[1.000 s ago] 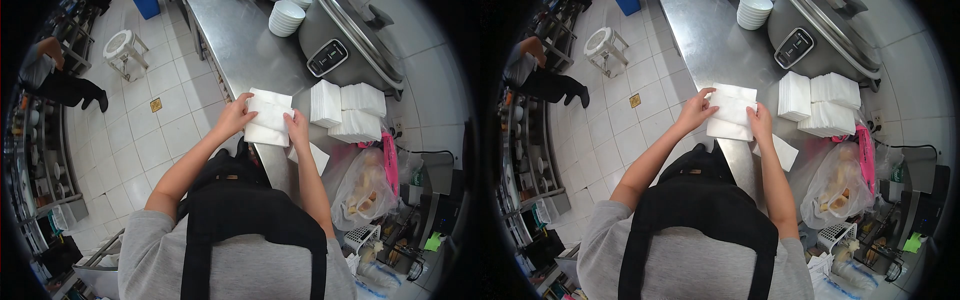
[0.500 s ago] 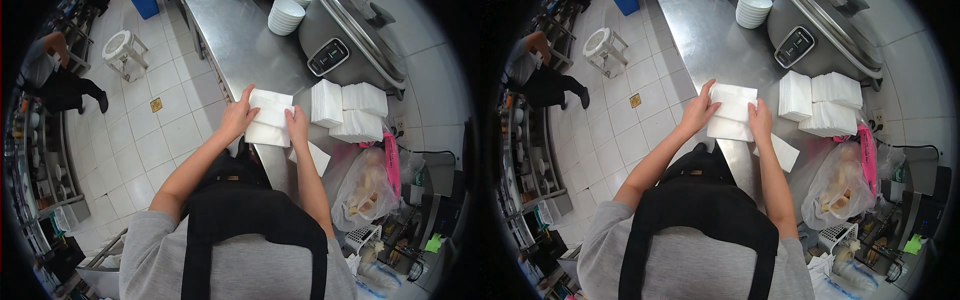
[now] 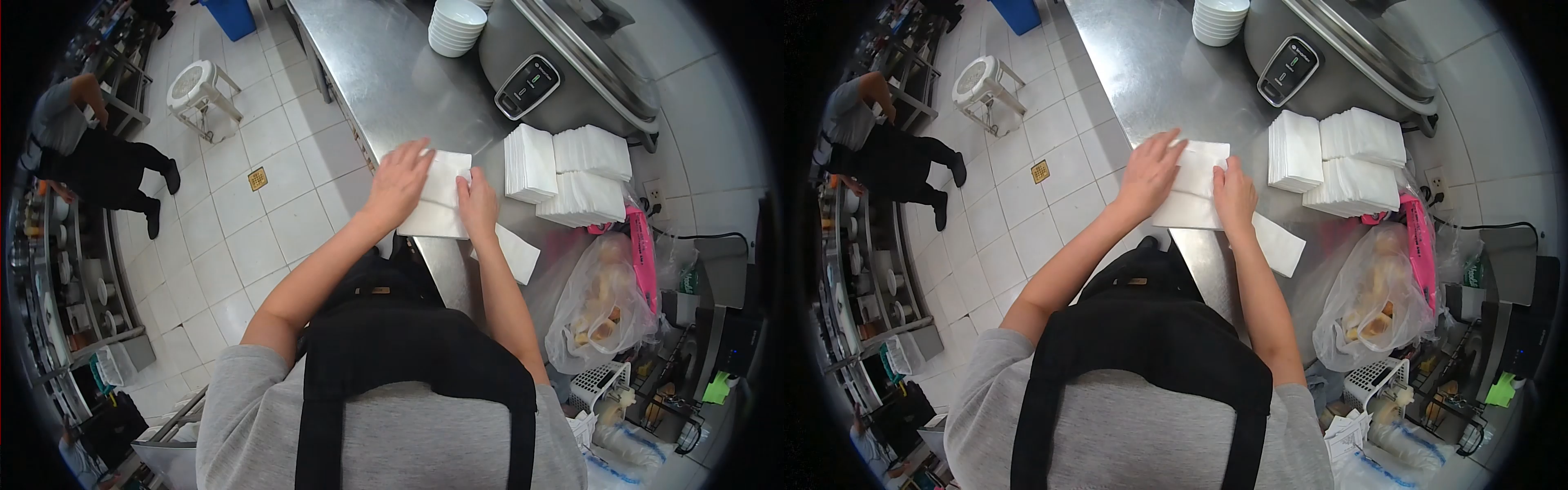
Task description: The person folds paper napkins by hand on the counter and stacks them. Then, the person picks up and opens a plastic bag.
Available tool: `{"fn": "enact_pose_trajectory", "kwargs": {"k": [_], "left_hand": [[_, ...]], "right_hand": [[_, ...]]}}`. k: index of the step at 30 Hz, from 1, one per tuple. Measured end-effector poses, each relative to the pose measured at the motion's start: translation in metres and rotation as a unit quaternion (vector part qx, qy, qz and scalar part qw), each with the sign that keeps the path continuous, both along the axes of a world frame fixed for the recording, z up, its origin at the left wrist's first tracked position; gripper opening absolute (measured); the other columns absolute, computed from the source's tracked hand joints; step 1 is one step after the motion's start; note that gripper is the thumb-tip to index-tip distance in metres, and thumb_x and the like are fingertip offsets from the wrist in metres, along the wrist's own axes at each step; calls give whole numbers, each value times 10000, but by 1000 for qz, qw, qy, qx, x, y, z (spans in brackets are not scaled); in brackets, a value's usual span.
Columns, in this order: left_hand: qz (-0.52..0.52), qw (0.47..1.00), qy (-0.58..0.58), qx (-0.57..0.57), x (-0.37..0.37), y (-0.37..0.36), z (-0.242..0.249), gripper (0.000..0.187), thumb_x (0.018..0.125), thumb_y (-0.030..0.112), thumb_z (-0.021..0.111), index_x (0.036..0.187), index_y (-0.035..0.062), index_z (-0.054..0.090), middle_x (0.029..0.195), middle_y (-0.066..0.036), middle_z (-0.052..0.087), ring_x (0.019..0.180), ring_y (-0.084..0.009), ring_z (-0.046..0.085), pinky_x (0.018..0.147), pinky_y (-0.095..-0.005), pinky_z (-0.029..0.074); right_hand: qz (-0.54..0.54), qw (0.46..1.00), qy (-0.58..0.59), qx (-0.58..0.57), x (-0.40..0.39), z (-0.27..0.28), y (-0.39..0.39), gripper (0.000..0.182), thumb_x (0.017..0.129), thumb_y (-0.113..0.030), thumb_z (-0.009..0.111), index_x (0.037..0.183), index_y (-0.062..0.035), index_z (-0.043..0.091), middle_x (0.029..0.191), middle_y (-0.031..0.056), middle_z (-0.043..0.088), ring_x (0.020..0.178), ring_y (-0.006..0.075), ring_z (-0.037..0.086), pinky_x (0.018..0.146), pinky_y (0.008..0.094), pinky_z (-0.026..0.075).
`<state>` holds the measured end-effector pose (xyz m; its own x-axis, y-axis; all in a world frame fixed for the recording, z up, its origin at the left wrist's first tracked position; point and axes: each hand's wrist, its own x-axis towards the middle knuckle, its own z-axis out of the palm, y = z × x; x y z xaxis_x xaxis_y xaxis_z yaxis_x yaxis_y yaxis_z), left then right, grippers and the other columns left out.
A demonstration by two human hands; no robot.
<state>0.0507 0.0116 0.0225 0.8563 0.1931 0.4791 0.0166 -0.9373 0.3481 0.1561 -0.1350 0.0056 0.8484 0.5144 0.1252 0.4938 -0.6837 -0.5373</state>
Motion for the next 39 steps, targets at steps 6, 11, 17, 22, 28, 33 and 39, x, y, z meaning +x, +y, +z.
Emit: {"fn": "enact_pose_trajectory", "kwargs": {"k": [6,11,17,22,28,33,39], "left_hand": [[-54,995,83,19,18,-24,-23,535,877,245,518,1308,-55,413,1420,-205,356,1337,-328,309,1080,-452,274],[-28,992,112,58,14,-32,-31,684,883,397,483,1374,-53,327,1454,-210,302,1373,-308,254,1106,-464,215],[-54,991,121,25,9,-26,-30,683,897,395,458,1425,9,262,1502,-176,214,1400,-303,188,1109,-520,171],[-124,974,173,74,-29,-5,-23,597,917,417,436,1453,209,274,1535,-53,173,1419,-274,129,1053,-672,100],[-62,989,118,-64,-68,17,-23,530,934,438,425,1368,137,391,1372,-119,457,1268,-280,440,1023,-556,331],[25,598,76,-797,-70,11,3,613,890,328,584,1370,58,315,1070,-168,613,803,-212,650,728,-343,542],[13,638,42,-768,-52,-13,9,749,828,83,614,1450,83,196,1265,-183,484,1086,-248,539,880,-355,475]], "right_hand": [[-1,1000,-4,13,-2,4,-1,214,891,-252,536,950,-50,497,697,191,621,702,429,598,628,518,442],[60,995,-71,20,-15,25,-12,241,883,-186,530,1059,-22,521,956,193,616,926,369,582,760,469,442],[168,976,-130,-51,-43,-8,-38,428,884,-169,520,1271,11,492,1423,200,364,1339,366,307,1082,497,254],[105,975,-168,-98,-42,7,-46,412,865,-192,551,1231,-5,528,1501,152,223,1385,383,174,1045,653,163],[128,955,-235,-126,-26,8,-41,281,810,-95,575,1077,-17,608,1420,131,382,1353,366,267,1047,651,172],[129,964,-234,-17,-41,25,-40,293,776,-29,594,1068,-37,623,1381,135,437,1338,357,305,1056,629,183],[131,981,-64,129,-52,23,-61,365,825,-33,531,1188,-36,574,1373,134,453,1319,316,352,1083,492,244]]}}
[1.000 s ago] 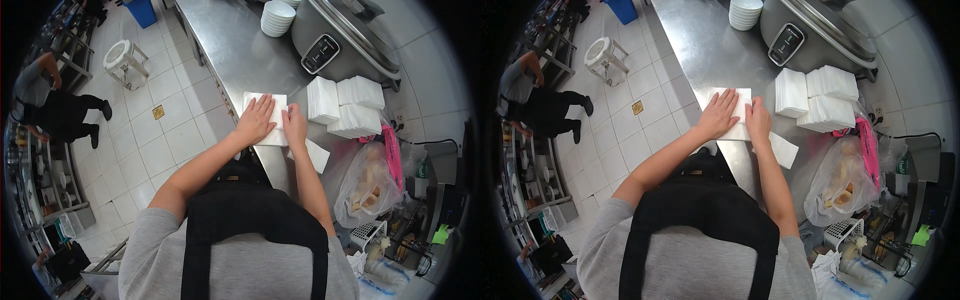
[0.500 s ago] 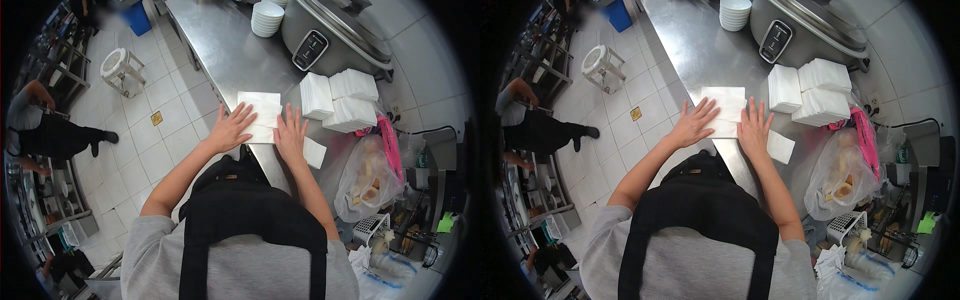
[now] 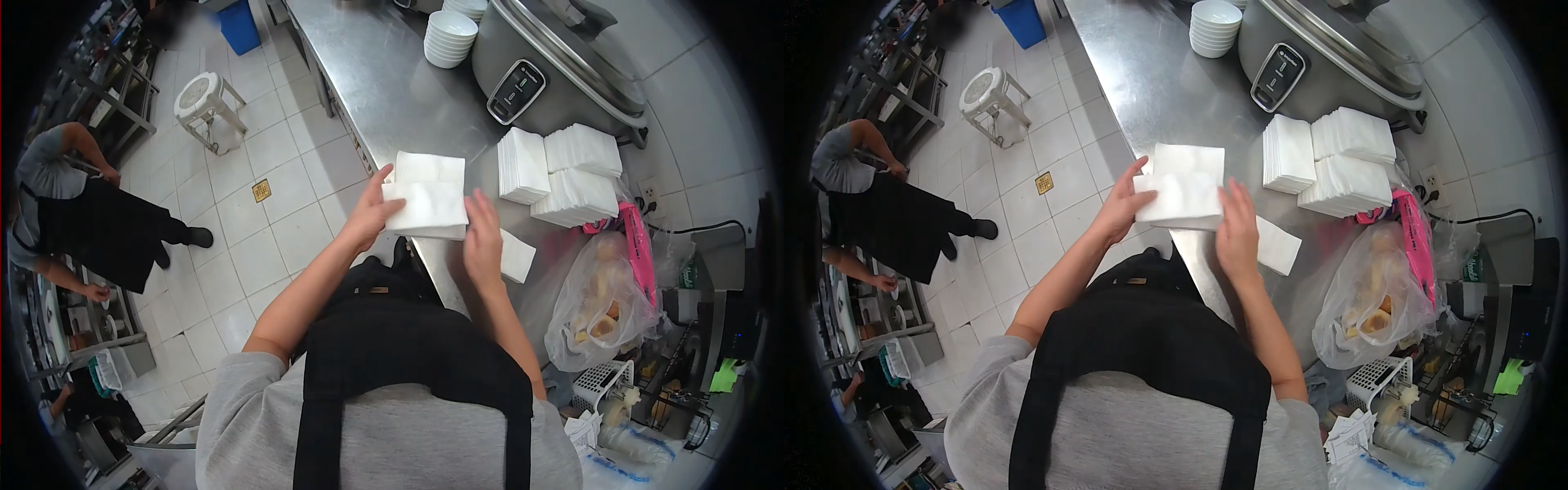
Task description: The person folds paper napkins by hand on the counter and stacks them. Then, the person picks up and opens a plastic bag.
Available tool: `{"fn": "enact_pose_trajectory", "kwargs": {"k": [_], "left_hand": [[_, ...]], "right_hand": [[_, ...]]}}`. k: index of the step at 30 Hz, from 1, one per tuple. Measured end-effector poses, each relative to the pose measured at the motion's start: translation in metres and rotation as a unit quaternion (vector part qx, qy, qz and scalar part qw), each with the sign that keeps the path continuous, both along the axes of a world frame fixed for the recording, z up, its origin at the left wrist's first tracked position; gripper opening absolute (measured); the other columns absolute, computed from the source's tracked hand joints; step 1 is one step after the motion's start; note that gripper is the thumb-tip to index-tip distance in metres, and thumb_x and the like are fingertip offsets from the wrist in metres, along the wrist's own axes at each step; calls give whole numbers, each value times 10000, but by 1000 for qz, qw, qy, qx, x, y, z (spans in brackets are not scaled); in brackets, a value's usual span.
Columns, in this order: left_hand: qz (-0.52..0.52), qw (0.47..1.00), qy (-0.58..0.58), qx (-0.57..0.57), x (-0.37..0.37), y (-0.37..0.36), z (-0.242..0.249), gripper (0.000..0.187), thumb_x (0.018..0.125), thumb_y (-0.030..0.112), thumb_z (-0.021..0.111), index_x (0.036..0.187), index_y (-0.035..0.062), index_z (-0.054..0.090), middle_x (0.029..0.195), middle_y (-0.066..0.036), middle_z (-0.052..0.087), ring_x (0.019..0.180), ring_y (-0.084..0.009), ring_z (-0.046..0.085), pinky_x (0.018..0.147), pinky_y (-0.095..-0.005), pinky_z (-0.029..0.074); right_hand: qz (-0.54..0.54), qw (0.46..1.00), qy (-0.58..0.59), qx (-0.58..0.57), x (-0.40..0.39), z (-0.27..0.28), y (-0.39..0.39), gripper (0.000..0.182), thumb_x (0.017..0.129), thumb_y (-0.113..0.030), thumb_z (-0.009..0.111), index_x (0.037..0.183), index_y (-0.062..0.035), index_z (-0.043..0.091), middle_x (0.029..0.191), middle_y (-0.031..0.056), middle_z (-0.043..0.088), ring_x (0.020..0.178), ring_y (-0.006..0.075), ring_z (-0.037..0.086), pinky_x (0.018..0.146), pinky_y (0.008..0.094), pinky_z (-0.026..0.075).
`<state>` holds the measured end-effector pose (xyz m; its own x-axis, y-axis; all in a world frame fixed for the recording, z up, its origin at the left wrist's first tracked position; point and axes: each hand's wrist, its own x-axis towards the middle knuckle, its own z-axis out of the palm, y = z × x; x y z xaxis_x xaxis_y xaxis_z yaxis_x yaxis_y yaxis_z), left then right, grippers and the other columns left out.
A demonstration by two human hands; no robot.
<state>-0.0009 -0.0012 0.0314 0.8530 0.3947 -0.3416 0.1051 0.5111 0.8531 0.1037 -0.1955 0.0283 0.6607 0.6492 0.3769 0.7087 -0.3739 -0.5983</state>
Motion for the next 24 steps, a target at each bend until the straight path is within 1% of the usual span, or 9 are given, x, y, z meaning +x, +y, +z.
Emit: {"fn": "enact_pose_trajectory", "kwargs": {"k": [1,3,4,5,8,9,14,19,24], "left_hand": [[-22,998,-45,36,1,-3,3,743,827,71,604,1451,94,202,1273,-184,480,1108,-233,524,895,-356,466],[-83,988,-72,111,4,-7,3,746,816,43,592,1455,123,216,1317,-186,447,1153,-207,487,929,-348,443],[-114,980,-50,153,10,-7,-6,755,806,28,589,1457,140,224,1352,-186,417,1176,-196,465,948,-339,430],[-108,944,-98,297,18,-13,-25,737,813,-46,548,1458,128,237,1361,-108,412,1054,-157,519,884,-305,463],[-145,969,-117,159,20,-35,-11,733,795,13,588,1444,96,258,1452,-87,306,1084,-177,505,950,-328,414],[-71,922,-168,341,34,-40,-45,733,780,67,630,1426,77,285,1455,-107,309,1159,-214,474,989,-356,382],[-87,923,-134,349,14,-30,-21,632,715,90,679,1295,29,436,1230,-165,537,1153,-246,498,981,-366,382],[-61,968,-113,213,3,-26,3,269,794,70,640,1032,-41,580,881,-101,670,733,-185,657,670,-283,524],[-172,977,-87,88,-7,-23,6,174,825,43,606,970,-52,607,771,-95,667,595,-128,661,521,-236,533]], "right_hand": [[-19,981,164,100,2,-1,-5,380,872,-50,487,1248,-40,540,1371,121,461,1311,278,372,1088,426,265],[-88,804,529,258,8,5,-12,418,931,-155,486,1333,-46,444,1335,99,492,1225,207,463,1047,345,331],[-62,783,553,276,16,-6,-17,438,954,-216,477,1353,-50,412,1290,76,516,1166,165,491,1008,316,370],[-3,779,552,298,18,-11,-23,440,937,-196,501,1339,-34,425,1258,95,526,1142,194,509,981,318,397],[-124,812,521,233,14,-6,-30,392,832,-37,620,1195,34,492,1121,130,582,992,223,589,869,336,481],[-123,828,498,226,13,-1,-25,336,825,-38,637,1128,38,512,1085,137,588,937,221,602,814,335,500],[16,882,417,219,23,-3,-24,225,865,-56,608,1037,61,522,980,141,610,866,191,597,780,325,486],[28,884,409,224,32,9,-19,95,894,-21,561,941,35,500,935,120,615,835,146,589,770,281,482],[24,905,366,216,39,13,-26,132,894,-40,574,979,32,503,972,116,612,873,156,588,798,282,476]]}}
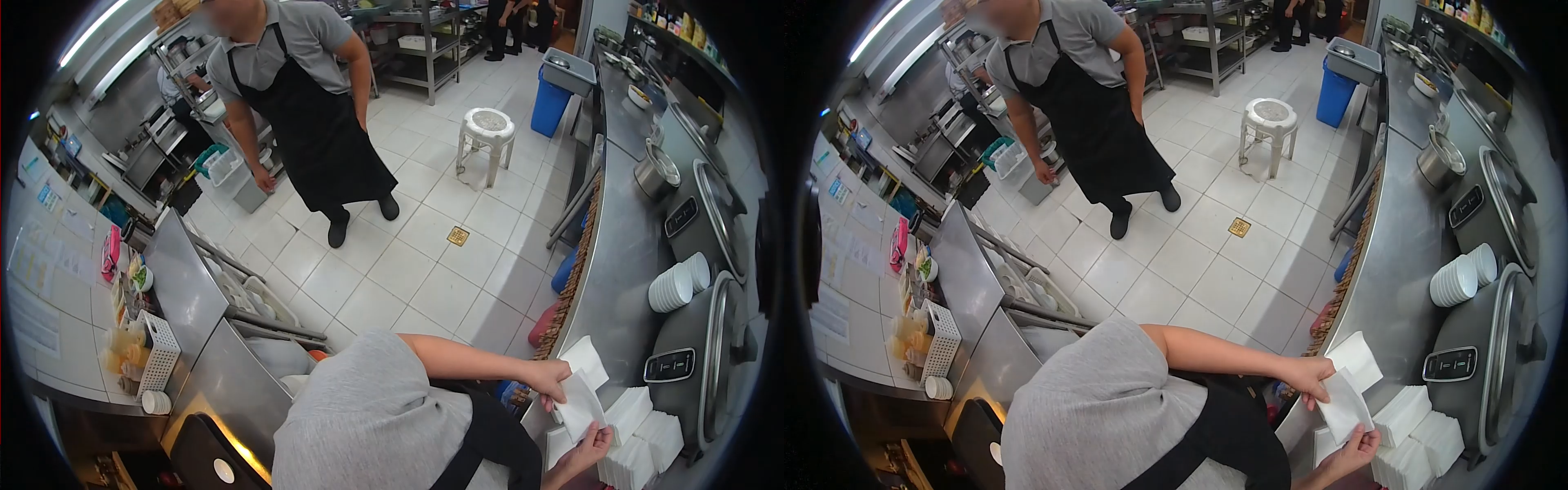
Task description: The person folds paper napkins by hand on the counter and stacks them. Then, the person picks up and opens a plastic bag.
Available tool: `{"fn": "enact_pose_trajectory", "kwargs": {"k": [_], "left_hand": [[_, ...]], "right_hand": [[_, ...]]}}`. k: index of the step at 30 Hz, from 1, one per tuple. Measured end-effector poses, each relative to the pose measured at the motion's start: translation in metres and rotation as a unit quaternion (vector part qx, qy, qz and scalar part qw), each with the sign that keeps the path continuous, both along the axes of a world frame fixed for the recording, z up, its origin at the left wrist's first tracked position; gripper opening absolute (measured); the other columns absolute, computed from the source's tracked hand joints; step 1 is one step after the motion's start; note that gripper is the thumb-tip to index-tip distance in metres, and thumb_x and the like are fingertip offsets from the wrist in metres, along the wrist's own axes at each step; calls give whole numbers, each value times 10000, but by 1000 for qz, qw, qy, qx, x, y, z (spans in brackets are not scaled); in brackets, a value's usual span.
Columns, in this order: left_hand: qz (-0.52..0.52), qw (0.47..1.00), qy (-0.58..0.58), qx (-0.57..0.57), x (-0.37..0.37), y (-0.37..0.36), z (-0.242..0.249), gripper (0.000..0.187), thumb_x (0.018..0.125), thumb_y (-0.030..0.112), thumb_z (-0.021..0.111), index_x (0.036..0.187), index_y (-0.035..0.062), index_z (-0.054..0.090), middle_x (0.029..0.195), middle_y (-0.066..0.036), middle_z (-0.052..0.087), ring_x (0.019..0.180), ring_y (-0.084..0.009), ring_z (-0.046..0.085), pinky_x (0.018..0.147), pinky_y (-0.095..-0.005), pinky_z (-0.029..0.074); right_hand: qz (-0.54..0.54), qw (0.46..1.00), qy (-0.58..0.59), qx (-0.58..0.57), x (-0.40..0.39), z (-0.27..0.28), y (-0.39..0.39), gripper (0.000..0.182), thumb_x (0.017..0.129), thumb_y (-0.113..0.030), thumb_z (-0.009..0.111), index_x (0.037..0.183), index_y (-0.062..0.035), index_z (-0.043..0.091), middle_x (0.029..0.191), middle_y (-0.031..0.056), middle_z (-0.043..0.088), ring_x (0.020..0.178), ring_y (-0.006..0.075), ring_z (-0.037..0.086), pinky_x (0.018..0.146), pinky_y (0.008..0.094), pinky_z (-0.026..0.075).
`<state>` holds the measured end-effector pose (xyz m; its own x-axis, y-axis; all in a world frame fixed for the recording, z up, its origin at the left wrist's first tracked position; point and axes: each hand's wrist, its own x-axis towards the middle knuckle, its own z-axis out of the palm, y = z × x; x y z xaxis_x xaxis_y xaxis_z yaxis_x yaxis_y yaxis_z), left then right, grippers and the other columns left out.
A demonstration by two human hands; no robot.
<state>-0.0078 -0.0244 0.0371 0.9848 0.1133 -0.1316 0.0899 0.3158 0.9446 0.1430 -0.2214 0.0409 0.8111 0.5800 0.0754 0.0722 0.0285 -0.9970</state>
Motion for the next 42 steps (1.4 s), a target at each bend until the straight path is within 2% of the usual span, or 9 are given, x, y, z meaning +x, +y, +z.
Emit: {"fn": "enact_pose_trajectory", "kwargs": {"k": [2,4,10,12,17,22,34,39,42], "left_hand": [[10,999,-26,16,0,0,0,160,833,46,599,955,-57,612,757,-98,665,572,-115,660,489,-219,530],[32,996,-68,49,1,-1,9,142,838,43,592,921,-70,614,755,-92,666,587,-120,662,503,-225,533],[-23,983,-99,156,10,-17,7,126,845,67,602,871,-56,607,730,-92,658,574,-125,656,509,-238,531],[-20,997,-37,66,9,-20,8,96,833,51,614,889,-27,607,768,-97,668,644,-150,670,545,-271,537],[7,997,46,54,18,-1,3,237,907,111,547,1100,-25,562,998,-137,662,835,-179,662,697,-281,546],[-77,990,101,-63,25,-32,11,502,963,312,482,1342,-7,399,1350,-148,459,1249,-230,455,1026,-338,387],[-171,966,153,-119,48,-54,-9,719,973,456,377,1443,-30,133,1502,-196,178,1398,-251,197,1144,-368,197],[-210,969,122,-33,47,-54,2,780,957,517,361,1453,-21,90,1524,-163,132,1414,-237,135,1150,-365,154],[-213,971,110,4,49,-59,-4,793,955,535,348,1456,-16,76,1535,-139,109,1420,-228,106,1150,-356,126]], "right_hand": [[-6,1000,7,0,-3,5,-2,170,894,-57,582,1017,36,510,1005,123,607,906,169,587,820,294,472],[12,972,144,183,-27,30,5,287,882,-82,600,1114,55,504,1074,146,584,975,207,575,874,331,454],[-21,998,59,-1,-10,6,-23,312,832,-23,605,1116,72,517,1058,140,593,952,211,579,869,334,456],[-73,996,14,-42,-6,18,-42,244,837,-33,615,1052,71,560,970,114,635,860,183,602,815,314,479],[-222,970,62,77,18,12,-111,202,875,-37,584,1068,21,584,1000,78,638,890,137,601,818,269,472],[-213,970,104,63,-1,4,-120,167,860,-9,595,1025,4,575,951,68,651,845,100,603,773,240,474],[-243,959,89,-113,2,-42,-102,236,824,23,608,1050,34,541,861,98,669,771,112,617,692,232,474],[-252,899,-82,-348,-10,-34,-96,364,831,-18,629,1171,49,517,1100,126,607,879,100,595,674,242,477],[-280,919,-113,-253,-17,-45,-110,467,894,-137,591,1291,62,446,1285,159,504,1068,151,549,818,259,466]]}}
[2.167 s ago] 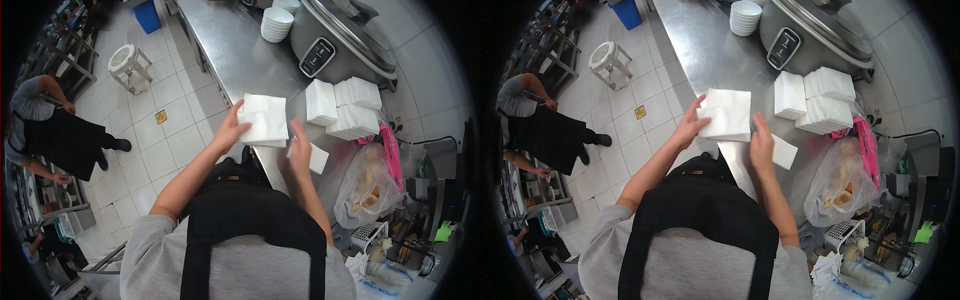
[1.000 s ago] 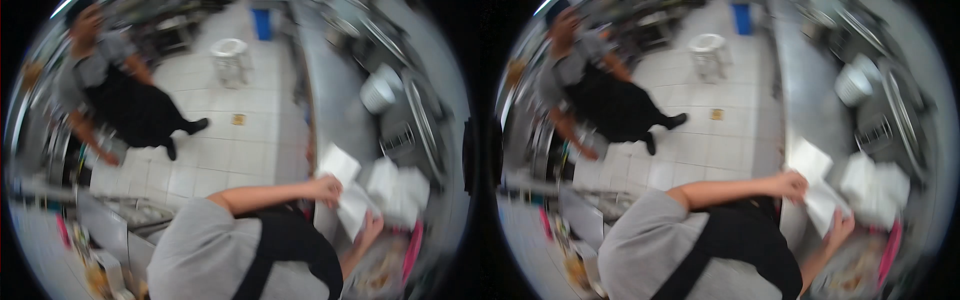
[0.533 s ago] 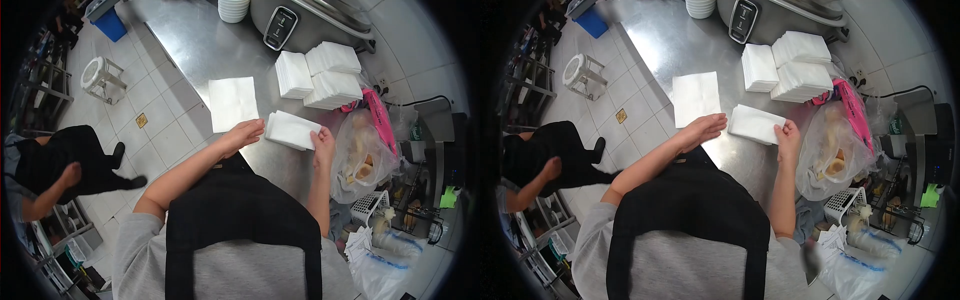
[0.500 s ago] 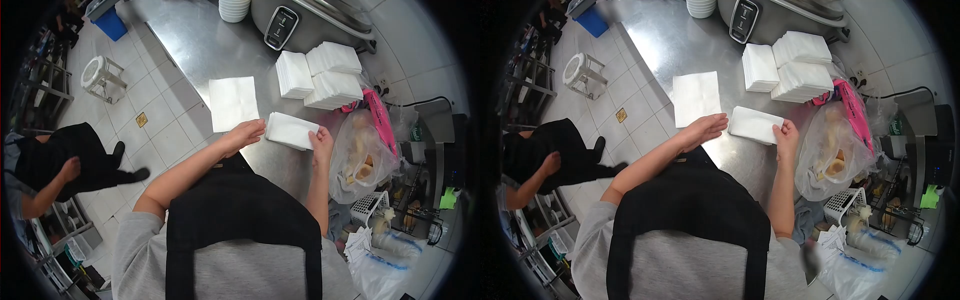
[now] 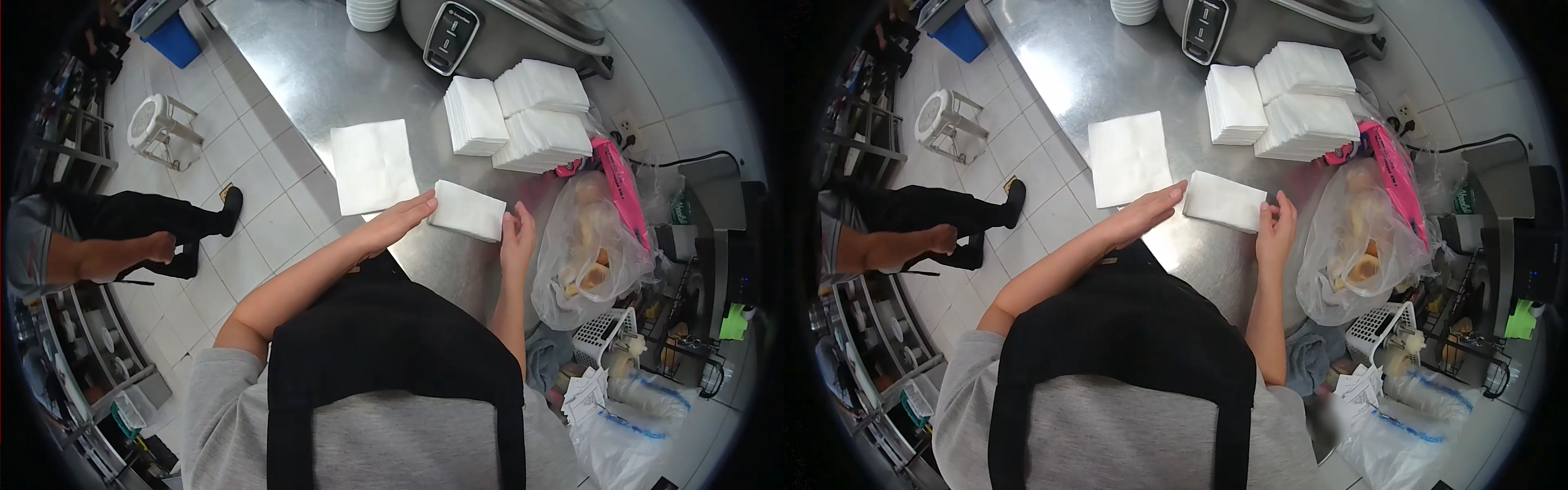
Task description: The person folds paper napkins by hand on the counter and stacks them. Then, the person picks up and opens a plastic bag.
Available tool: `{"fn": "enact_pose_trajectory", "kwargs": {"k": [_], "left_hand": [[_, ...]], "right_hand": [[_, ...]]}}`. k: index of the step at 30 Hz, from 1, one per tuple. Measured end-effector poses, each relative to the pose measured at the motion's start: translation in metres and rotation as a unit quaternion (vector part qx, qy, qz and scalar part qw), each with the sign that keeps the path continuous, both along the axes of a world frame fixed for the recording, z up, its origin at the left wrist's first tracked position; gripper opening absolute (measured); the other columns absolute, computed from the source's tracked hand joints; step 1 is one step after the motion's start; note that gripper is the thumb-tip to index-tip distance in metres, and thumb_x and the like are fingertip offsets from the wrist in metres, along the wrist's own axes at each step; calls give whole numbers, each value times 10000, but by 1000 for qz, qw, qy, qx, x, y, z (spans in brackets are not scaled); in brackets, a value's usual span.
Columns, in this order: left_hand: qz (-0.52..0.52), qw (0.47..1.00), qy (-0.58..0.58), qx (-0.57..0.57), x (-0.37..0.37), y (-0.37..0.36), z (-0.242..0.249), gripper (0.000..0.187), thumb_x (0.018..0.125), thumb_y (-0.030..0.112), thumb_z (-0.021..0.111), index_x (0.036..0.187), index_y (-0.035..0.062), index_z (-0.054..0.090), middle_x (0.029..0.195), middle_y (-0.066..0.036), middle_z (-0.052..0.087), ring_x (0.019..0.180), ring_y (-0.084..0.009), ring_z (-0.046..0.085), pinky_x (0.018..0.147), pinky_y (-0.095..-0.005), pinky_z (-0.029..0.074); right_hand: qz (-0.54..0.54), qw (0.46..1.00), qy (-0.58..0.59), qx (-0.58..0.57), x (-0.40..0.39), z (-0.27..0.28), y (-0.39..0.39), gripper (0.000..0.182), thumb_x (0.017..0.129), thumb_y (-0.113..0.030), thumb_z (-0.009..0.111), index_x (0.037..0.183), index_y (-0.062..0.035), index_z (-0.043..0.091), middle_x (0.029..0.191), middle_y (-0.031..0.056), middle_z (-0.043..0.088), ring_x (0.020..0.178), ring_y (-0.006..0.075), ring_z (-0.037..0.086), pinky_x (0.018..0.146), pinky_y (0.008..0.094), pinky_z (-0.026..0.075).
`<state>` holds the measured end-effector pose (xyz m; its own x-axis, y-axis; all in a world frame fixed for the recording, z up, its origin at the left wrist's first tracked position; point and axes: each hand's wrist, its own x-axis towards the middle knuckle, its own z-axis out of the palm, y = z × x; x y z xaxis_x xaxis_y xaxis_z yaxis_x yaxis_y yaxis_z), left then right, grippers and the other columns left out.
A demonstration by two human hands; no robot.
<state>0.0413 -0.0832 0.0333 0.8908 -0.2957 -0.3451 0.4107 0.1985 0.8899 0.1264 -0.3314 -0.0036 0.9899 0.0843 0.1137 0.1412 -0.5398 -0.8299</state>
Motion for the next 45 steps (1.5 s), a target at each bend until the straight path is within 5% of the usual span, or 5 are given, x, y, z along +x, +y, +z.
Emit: {"fn": "enact_pose_trajectory", "kwargs": {"k": [7,13,19,25,45], "left_hand": [[3,998,15,69,7,-11,1,792,945,504,418,1467,11,84,1531,-167,116,1418,-238,108,1143,-337,114],[-72,847,-351,393,26,-6,18,923,756,318,729,1446,19,193,1486,-230,214,1401,-325,174,1124,-412,213],[-246,675,-355,598,59,-24,22,1035,596,318,815,1413,25,253,1399,-210,357,1309,-324,349,1049,-534,288],[-236,744,-337,526,71,-19,-1,1023,582,301,820,1394,-3,277,1371,-197,398,1293,-317,369,1041,-500,312],[-159,680,-445,561,38,-45,-39,841,854,496,529,1393,-86,252,1472,-246,229,1387,-371,185,1120,-446,200]], "right_hand": [[27,968,172,183,-20,-3,-4,579,981,-320,448,1415,25,280,1440,183,346,1333,264,333,1087,349,271],[189,977,-25,-91,-2,56,0,878,763,-264,727,1429,23,231,1464,218,285,1375,340,249,1115,395,210],[364,866,-14,-343,19,64,14,1139,556,-200,843,1465,-99,163,1449,164,306,1361,363,254,1100,492,238],[344,869,16,-356,17,62,16,1166,519,-133,836,1470,-120,162,1362,152,395,1302,348,335,1089,455,268],[254,901,-92,-338,-5,-2,25,676,888,-251,517,1437,-2,213,1495,198,209,1401,331,172,1118,501,157]]}}
